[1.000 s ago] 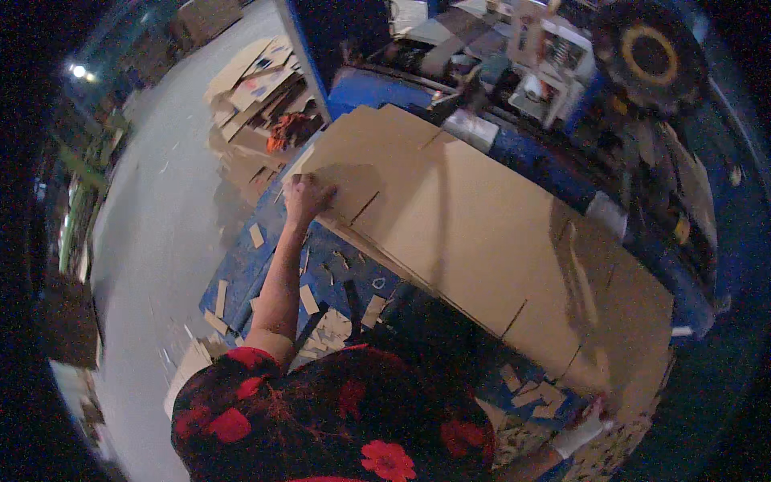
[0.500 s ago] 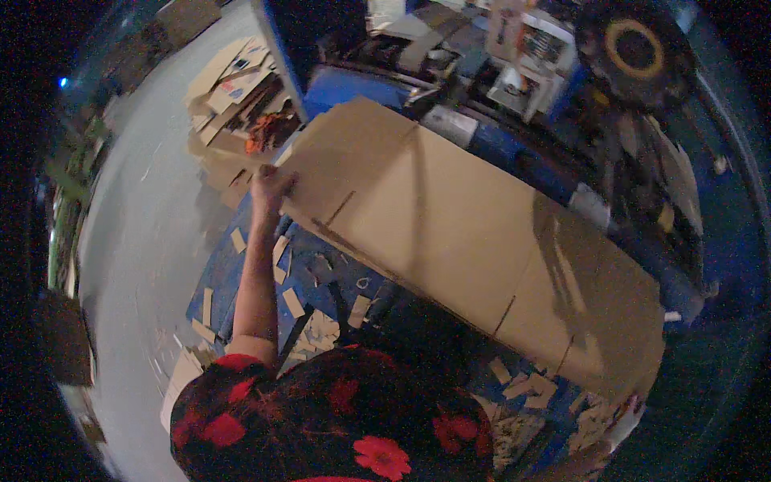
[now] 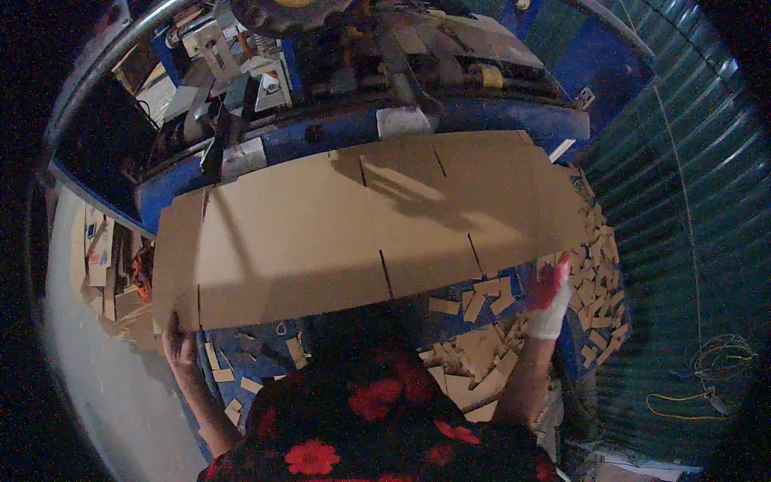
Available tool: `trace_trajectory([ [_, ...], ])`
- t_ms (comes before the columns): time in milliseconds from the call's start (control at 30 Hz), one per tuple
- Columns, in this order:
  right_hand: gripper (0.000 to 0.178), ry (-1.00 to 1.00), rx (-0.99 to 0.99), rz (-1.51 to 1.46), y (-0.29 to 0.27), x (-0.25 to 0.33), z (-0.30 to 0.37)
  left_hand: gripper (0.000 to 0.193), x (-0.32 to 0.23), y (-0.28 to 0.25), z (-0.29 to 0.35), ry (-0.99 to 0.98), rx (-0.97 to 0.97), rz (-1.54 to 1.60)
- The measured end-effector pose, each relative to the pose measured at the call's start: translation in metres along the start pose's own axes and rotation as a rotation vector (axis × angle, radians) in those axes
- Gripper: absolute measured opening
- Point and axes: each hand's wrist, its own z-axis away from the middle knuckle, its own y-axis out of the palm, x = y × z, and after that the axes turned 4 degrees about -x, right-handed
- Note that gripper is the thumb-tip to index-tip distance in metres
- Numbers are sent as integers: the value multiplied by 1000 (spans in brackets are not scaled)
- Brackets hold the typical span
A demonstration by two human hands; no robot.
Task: The person repeatedly folds flat cardboard sheets into box shapes using a blue industrial machine. They feed each sheet into the machine, fold the flaps, and remove the formed boxes, stacking them nearby.
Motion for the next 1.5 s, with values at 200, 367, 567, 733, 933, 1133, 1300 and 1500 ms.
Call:
trace_trajectory([
  [200, 58, -240, 175, 174, 51, 9, 62, 44, -21, 45, 35, -51, 37, 53],
  [367, 57, -655, 272, 482, 72, -6, 100, 37, 6, 84, 61, 405, 36, -965],
  [567, 60, -1440, 1139, 1497, 122, -48, 105, 69, 59, 140, 24, 827, 385, -1366],
  [733, 52, -1619, 1129, 1544, 189, -70, 63, 72, 61, 186, -38, 938, 454, -1483],
  [933, 54, -1699, 1133, 1582, 250, -96, 7, 64, 69, 221, -108, 896, 480, -1448],
  [1133, 53, -1806, 1055, 1609, 348, -128, -50, 50, 85, 252, -224, 1211, 501, -1583],
  [1300, 45, -1413, 912, 1713, 413, -138, -68, 50, 92, 310, -310, 273, 212, -790],
  [1500, 38, -1320, 750, 1368, 311, -96, -80, 66, 86, 211, -213, 742, 629, -1002],
])
